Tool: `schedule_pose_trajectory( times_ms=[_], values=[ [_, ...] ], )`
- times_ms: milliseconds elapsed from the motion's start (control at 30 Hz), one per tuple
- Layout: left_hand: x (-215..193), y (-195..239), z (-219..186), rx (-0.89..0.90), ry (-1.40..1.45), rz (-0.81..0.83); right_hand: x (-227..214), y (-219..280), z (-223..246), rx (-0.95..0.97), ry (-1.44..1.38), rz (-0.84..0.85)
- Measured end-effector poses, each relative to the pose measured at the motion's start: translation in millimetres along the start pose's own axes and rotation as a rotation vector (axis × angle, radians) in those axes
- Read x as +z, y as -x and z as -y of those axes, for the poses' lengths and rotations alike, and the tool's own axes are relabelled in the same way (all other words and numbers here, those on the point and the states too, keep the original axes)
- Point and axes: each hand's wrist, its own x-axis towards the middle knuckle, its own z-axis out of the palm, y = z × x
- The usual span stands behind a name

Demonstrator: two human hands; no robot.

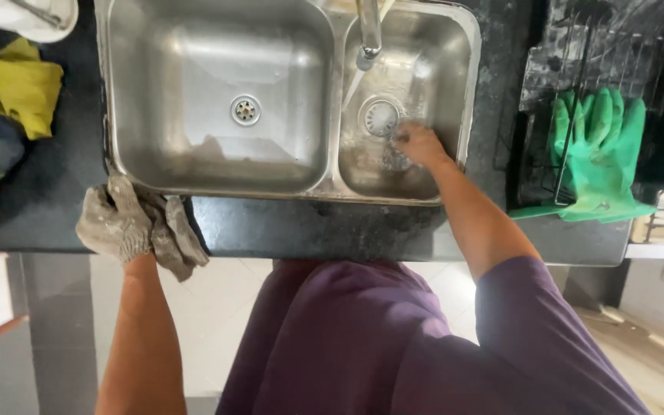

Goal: Cleaning a double-basin stainless steel sink by scrubbing and rinsing

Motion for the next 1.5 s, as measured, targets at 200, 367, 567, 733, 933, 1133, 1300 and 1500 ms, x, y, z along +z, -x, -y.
schedule_pose_trajectory(
  times_ms=[200, 367, 567, 733, 933, 1133, 1300, 1500],
  values=[
    [7, 2, 8, -0.040, 0.004, 0.033, 43, -88, -29, 0.214, -1.143, -0.393],
    [4, 1, -1, -0.082, 0.048, 0.012, -3, -4, 39, 0.490, -0.668, -0.113],
    [3, -1, 0, 0.013, 0.030, -0.019, 14, -35, 17, 0.257, -0.950, -0.249],
    [2, 2, 0, 0.044, 0.016, -0.091, 3, -2, 35, 0.244, -0.577, 0.189],
    [0, 2, 1, 0.082, 0.027, -0.101, 21, -74, -4, 0.206, -0.249, -0.293],
    [-13, -8, -20, -0.149, -0.018, 0.157, 16, -32, 23, 0.272, -0.998, 0.009],
    [-15, -1, -16, -0.198, -0.011, 0.153, 38, -128, -43, 0.317, -0.687, -0.489],
    [-11, 0, -8, -0.156, -0.027, 0.131, 21, -53, 42, -0.003, -0.296, -0.148]
  ],
)
